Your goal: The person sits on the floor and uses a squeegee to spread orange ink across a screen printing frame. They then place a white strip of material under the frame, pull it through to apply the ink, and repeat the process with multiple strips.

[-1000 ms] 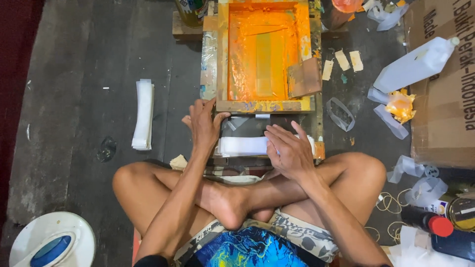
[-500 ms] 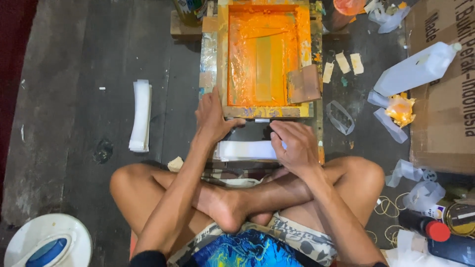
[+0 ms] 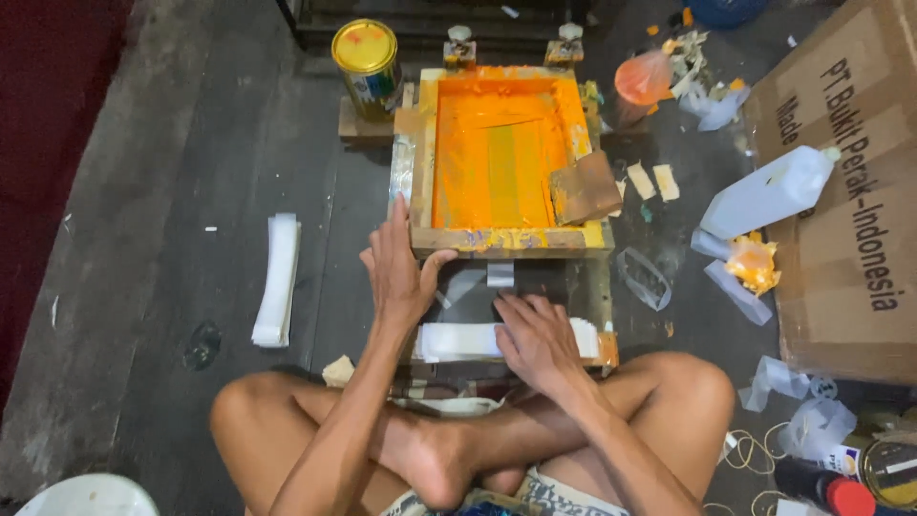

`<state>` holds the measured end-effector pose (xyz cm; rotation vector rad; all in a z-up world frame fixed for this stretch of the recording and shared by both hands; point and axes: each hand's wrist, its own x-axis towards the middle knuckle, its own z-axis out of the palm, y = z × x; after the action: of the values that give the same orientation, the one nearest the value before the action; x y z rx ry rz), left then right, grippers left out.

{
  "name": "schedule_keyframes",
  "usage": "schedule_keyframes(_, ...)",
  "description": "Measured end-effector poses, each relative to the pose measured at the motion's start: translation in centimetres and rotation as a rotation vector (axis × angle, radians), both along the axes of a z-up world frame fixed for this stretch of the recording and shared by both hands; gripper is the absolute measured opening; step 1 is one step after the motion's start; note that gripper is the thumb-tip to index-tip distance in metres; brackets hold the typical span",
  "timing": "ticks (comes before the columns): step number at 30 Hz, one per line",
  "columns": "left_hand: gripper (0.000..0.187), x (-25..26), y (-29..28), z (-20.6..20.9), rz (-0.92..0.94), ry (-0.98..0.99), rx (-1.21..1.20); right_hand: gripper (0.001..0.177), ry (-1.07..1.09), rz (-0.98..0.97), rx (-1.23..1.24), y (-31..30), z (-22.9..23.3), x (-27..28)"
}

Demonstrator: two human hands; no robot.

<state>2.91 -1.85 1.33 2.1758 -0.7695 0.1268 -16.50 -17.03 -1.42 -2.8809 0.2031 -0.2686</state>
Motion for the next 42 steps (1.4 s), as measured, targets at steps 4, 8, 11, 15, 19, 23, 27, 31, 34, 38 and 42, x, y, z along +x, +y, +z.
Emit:
schedule_keyframes(4,0.103,1.3,-1.5,4.6,0.018,0.024,-0.094,0.040,0.047,-0.019,0.028,0.7,1.9,0.6)
schedule_keyframes(8,0.104,2.4,-2.6,7.3,0.065,0.064,-0.170,0.042,0.116,-0.049,0.024,1.0,2.3,0.8)
schedule_keyframes(11,0.102,2.8,-3.1,8.3,0.089,0.084,-0.190,0.044,0.133,-0.067,0.034,1.4,3.9,1.1)
schedule_keyframes(15,0.098,2.8,-3.4,9.2,0.114,0.134,-0.219,0.047,0.125,-0.087,0.061,1.7,4.8,1.2)
schedule_keyframes(19,0.098,2.9,-3.6,8.9,0.126,0.130,-0.223,0.047,0.118,-0.093,0.056,1.8,5.3,1.4)
schedule_keyframes(23,0.095,3.1,-3.5,9.0,0.119,0.134,-0.238,0.049,0.086,-0.090,0.030,1.6,4.8,1.5)
schedule_keyframes(27,0.096,3.2,-3.4,8.9,0.109,0.122,-0.237,0.051,0.065,-0.094,0.016,1.4,4.4,1.6)
schedule_keyframes(31,0.096,3.1,-3.6,9.1,0.118,0.128,-0.233,0.051,0.078,-0.094,0.023,1.3,4.9,1.8)
schedule_keyframes(34,0.094,3.1,-3.5,9.2,0.127,0.145,-0.236,0.053,0.096,-0.098,0.027,1.4,5.2,1.9)
schedule_keyframes(38,0.098,3.1,-3.4,8.8,0.112,0.128,-0.232,0.046,-0.022,-0.081,0.041,1.6,5.0,1.7)
schedule_keyframes(42,0.101,2.0,-2.4,7.0,0.081,0.121,-0.215,0.026,-0.428,0.034,0.012,0.9,2.5,0.2)
